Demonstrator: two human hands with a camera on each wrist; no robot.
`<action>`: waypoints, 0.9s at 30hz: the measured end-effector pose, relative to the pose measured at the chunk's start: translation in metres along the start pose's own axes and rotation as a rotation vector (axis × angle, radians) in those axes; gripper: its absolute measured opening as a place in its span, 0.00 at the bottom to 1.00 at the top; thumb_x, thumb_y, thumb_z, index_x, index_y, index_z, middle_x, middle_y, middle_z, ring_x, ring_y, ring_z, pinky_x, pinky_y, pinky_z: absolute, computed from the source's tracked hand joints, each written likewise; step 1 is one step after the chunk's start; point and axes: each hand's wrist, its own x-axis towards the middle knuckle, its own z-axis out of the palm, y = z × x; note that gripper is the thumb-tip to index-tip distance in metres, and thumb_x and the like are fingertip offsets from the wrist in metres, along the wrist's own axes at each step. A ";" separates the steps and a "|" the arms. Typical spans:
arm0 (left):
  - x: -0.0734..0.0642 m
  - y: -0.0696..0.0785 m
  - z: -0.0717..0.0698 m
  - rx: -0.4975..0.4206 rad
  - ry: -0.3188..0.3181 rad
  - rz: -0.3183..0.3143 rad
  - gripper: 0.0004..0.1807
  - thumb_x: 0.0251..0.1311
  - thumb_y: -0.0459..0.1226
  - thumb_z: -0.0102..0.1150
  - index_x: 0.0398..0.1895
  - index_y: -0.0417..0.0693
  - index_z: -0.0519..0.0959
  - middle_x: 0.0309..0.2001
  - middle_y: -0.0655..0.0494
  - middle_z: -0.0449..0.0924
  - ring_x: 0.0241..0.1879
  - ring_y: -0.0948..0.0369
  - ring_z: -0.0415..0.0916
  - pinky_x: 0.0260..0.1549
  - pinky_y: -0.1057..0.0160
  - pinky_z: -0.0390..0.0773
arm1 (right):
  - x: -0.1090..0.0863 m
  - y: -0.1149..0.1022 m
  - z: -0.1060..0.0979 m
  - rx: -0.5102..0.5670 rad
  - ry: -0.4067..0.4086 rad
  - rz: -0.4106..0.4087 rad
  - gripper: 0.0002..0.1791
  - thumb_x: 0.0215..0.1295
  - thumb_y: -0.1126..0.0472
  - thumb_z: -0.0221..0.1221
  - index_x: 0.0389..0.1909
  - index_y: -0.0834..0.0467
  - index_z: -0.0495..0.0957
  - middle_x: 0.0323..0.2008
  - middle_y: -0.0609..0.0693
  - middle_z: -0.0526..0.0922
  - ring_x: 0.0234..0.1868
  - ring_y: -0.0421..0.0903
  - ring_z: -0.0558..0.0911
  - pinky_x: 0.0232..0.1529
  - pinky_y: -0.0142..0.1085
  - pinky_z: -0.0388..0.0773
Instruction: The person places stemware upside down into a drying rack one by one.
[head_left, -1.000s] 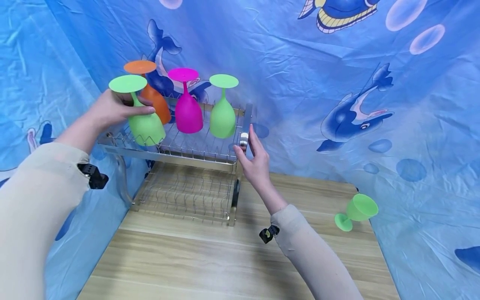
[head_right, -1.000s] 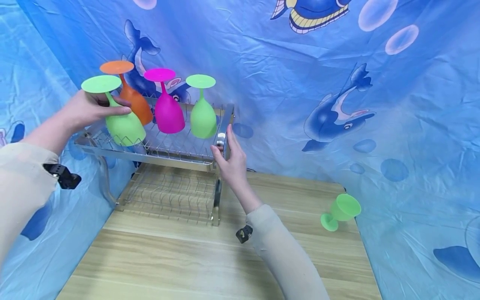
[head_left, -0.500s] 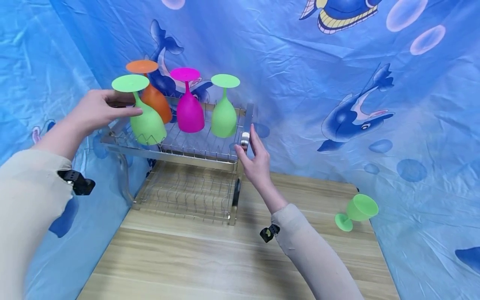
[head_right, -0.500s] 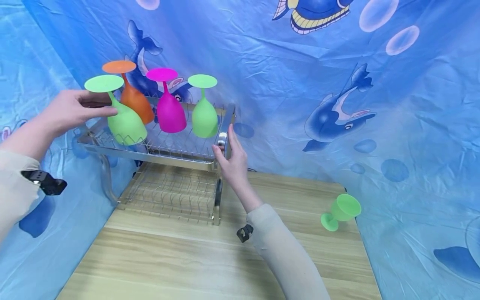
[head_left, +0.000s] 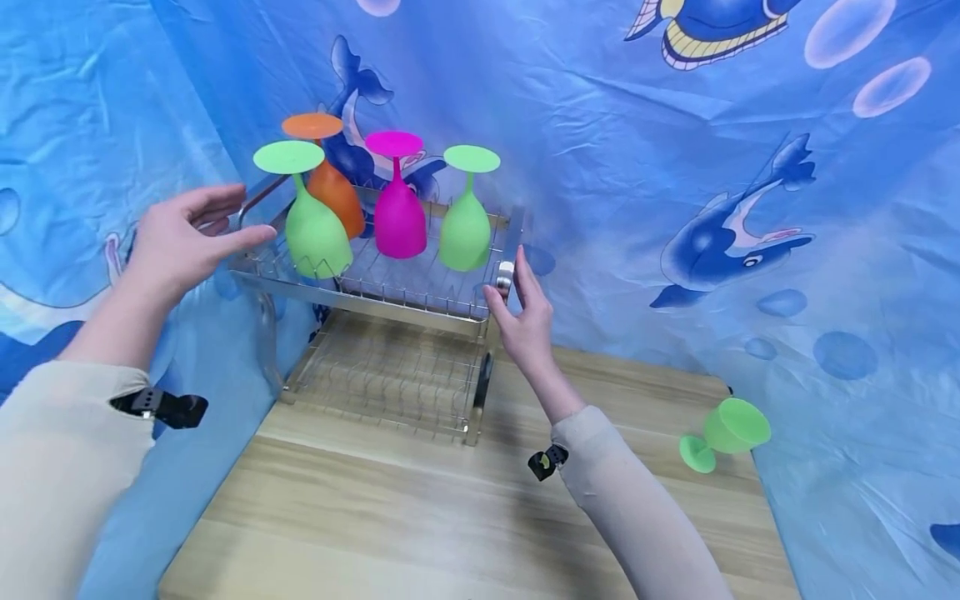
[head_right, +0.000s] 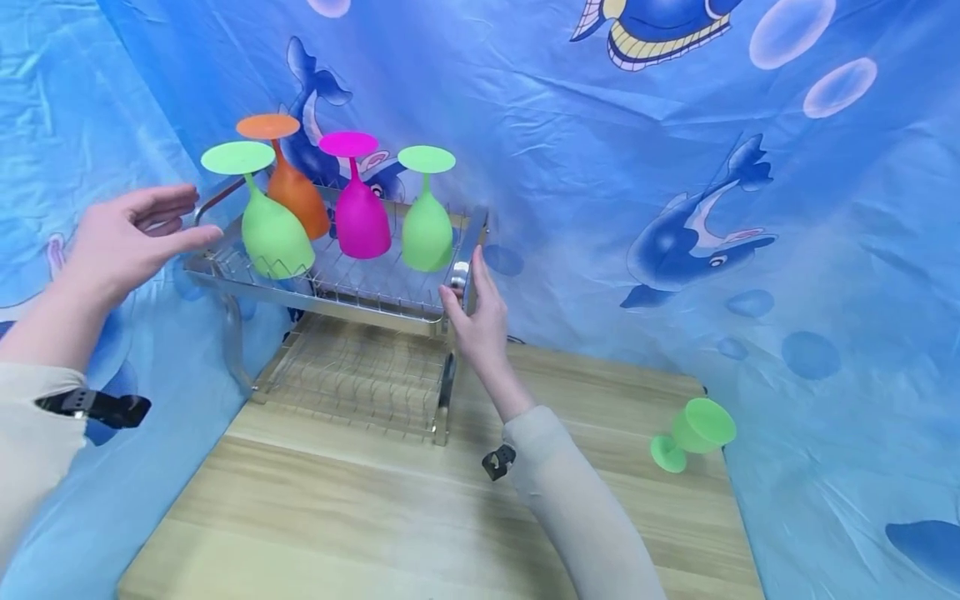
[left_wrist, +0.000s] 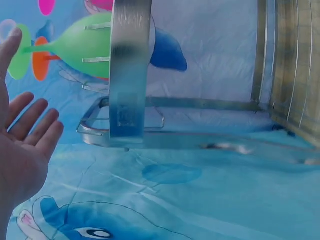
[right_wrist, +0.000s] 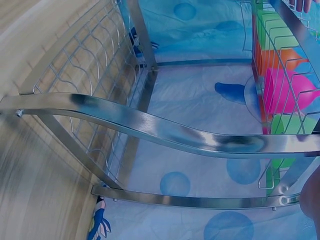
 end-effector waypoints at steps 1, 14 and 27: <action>-0.003 0.001 0.003 -0.003 0.003 -0.005 0.44 0.65 0.58 0.72 0.83 0.66 0.66 0.82 0.58 0.64 0.80 0.51 0.62 0.74 0.63 0.68 | 0.000 0.000 -0.002 -0.007 0.007 -0.002 0.43 0.74 0.63 0.68 0.83 0.63 0.57 0.82 0.61 0.60 0.81 0.53 0.65 0.77 0.34 0.66; -0.060 0.012 0.043 0.173 -0.026 0.184 0.44 0.59 0.53 0.80 0.78 0.56 0.74 0.75 0.46 0.74 0.71 0.38 0.73 0.58 0.74 0.77 | -0.002 -0.003 0.000 -0.105 -0.046 -0.023 0.43 0.75 0.57 0.68 0.84 0.60 0.58 0.82 0.56 0.61 0.81 0.51 0.64 0.76 0.36 0.67; -0.074 0.038 0.088 0.191 -0.119 0.413 0.43 0.51 0.49 0.86 0.72 0.52 0.80 0.68 0.43 0.81 0.66 0.40 0.76 0.58 0.30 0.77 | -0.004 -0.005 -0.015 -0.153 -0.042 -0.008 0.44 0.74 0.55 0.69 0.84 0.57 0.58 0.82 0.56 0.62 0.82 0.51 0.64 0.77 0.41 0.68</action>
